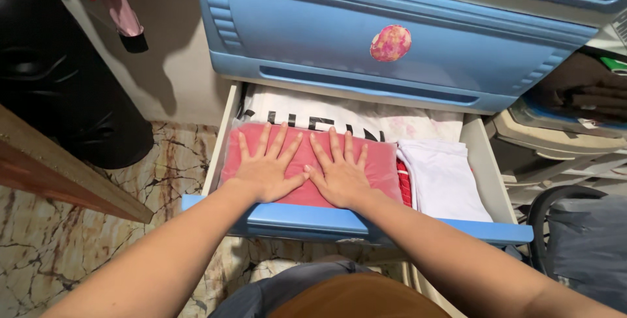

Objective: The person opens a blue drawer and presses down on folded clothes inside. They then take a plastic-wrapped bundle from a nearby laundry basket and place it into the drawer, adjusting it to fit.

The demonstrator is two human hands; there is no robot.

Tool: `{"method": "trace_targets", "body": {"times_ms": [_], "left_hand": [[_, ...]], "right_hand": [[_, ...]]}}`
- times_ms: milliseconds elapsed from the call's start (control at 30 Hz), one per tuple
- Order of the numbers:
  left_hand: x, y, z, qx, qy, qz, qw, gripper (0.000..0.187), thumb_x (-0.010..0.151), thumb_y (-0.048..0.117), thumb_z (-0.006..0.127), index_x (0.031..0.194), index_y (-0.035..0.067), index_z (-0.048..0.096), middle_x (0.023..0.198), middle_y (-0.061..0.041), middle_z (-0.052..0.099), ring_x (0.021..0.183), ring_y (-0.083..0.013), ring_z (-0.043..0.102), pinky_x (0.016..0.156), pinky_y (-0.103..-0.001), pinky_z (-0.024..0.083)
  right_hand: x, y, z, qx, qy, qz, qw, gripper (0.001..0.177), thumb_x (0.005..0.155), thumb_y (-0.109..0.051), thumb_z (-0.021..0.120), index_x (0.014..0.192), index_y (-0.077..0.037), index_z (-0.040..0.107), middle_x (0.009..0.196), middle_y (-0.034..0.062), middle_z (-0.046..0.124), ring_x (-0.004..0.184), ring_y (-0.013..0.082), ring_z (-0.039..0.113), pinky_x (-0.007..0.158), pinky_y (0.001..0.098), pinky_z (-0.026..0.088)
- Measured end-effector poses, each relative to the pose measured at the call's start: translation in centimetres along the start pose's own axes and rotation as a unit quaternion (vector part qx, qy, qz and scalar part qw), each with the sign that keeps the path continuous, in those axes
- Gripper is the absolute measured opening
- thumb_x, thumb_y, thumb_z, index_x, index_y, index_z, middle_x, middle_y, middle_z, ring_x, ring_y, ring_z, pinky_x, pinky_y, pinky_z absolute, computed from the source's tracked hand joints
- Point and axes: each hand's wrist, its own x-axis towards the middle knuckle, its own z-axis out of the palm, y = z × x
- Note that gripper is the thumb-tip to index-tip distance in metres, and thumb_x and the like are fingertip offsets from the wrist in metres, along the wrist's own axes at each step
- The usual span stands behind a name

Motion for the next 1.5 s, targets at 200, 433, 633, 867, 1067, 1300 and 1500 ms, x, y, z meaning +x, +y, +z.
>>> {"method": "trace_targets", "body": {"times_ms": [200,433,633,867,1067,1300,1500], "left_hand": [[-0.6,0.2,-0.5,-0.001,-0.011,-0.018,1.000,0.108,0.078,0.091,0.037,0.163,0.034,0.004,0.172,-0.004,-0.012,0.156,-0.0343,-0.015,0.110,-0.075,-0.019],[-1.0,0.5,-1.1,0.022,-0.016,-0.023,0.999,0.122,0.068,0.098,0.043,0.163,0.034,0.003,0.171,-0.005,-0.013,0.156,-0.0364,-0.017,0.108,-0.076,-0.021],[-1.1,0.6,-1.4,0.024,-0.026,-0.024,0.999,0.131,0.061,0.100,0.049,0.163,0.033,0.002,0.171,-0.005,-0.014,0.155,-0.0373,-0.019,0.107,-0.077,-0.021],[-1.1,0.6,-1.4,0.019,-0.029,-0.023,0.999,0.132,0.060,0.101,0.050,0.163,0.033,0.003,0.171,-0.006,-0.014,0.155,-0.0372,-0.019,0.107,-0.077,-0.020],[-1.0,0.5,-1.4,0.013,-0.027,-0.020,0.999,0.132,0.060,0.100,0.050,0.163,0.034,0.003,0.171,-0.006,-0.014,0.155,-0.0368,-0.020,0.108,-0.077,-0.020],[-1.2,0.5,-1.6,0.012,-0.030,-0.021,0.999,0.131,0.060,0.100,0.050,0.163,0.034,0.003,0.171,-0.005,-0.014,0.155,-0.0366,-0.019,0.108,-0.078,-0.018],[-1.1,0.6,-1.6,0.008,-0.035,-0.023,0.999,0.131,0.061,0.100,0.050,0.164,0.034,0.003,0.171,-0.005,-0.014,0.155,-0.0373,-0.018,0.110,-0.077,-0.017]], "right_hand": [[-1.1,2.2,-0.6,-0.027,-0.030,-0.026,0.999,0.080,0.097,-0.069,0.033,0.164,-0.032,0.010,0.172,0.0133,-0.007,0.155,0.0457,-0.011,0.116,0.0722,-0.005],[-2.3,4.8,-1.2,-0.032,-0.046,-0.038,0.998,0.080,0.096,-0.069,0.034,0.164,-0.033,0.012,0.172,0.0119,-0.009,0.154,0.0481,-0.012,0.117,0.0713,-0.006],[-2.4,4.6,-1.2,-0.028,-0.044,-0.032,0.998,0.080,0.095,-0.070,0.034,0.164,-0.034,0.013,0.172,0.0117,-0.008,0.154,0.0486,-0.012,0.116,0.0720,-0.006],[-2.3,4.6,-1.2,-0.030,-0.044,-0.031,0.998,0.081,0.095,-0.071,0.034,0.164,-0.035,0.012,0.172,0.0120,-0.008,0.154,0.0485,-0.011,0.116,0.0717,-0.006],[-2.3,4.6,-1.3,-0.022,-0.052,-0.031,0.998,0.081,0.095,-0.071,0.034,0.164,-0.035,0.011,0.172,0.0105,-0.009,0.155,0.0461,-0.011,0.117,0.0703,-0.005],[-2.4,4.6,-1.4,-0.017,-0.055,-0.031,0.998,0.081,0.095,-0.071,0.034,0.164,-0.035,0.011,0.172,0.0104,-0.009,0.155,0.0457,-0.011,0.118,0.0699,-0.006],[-2.5,4.4,-1.6,-0.019,-0.042,-0.036,0.998,0.081,0.095,-0.070,0.037,0.164,-0.033,0.014,0.172,0.0134,-0.006,0.154,0.0481,-0.010,0.117,0.0708,-0.005]]}}
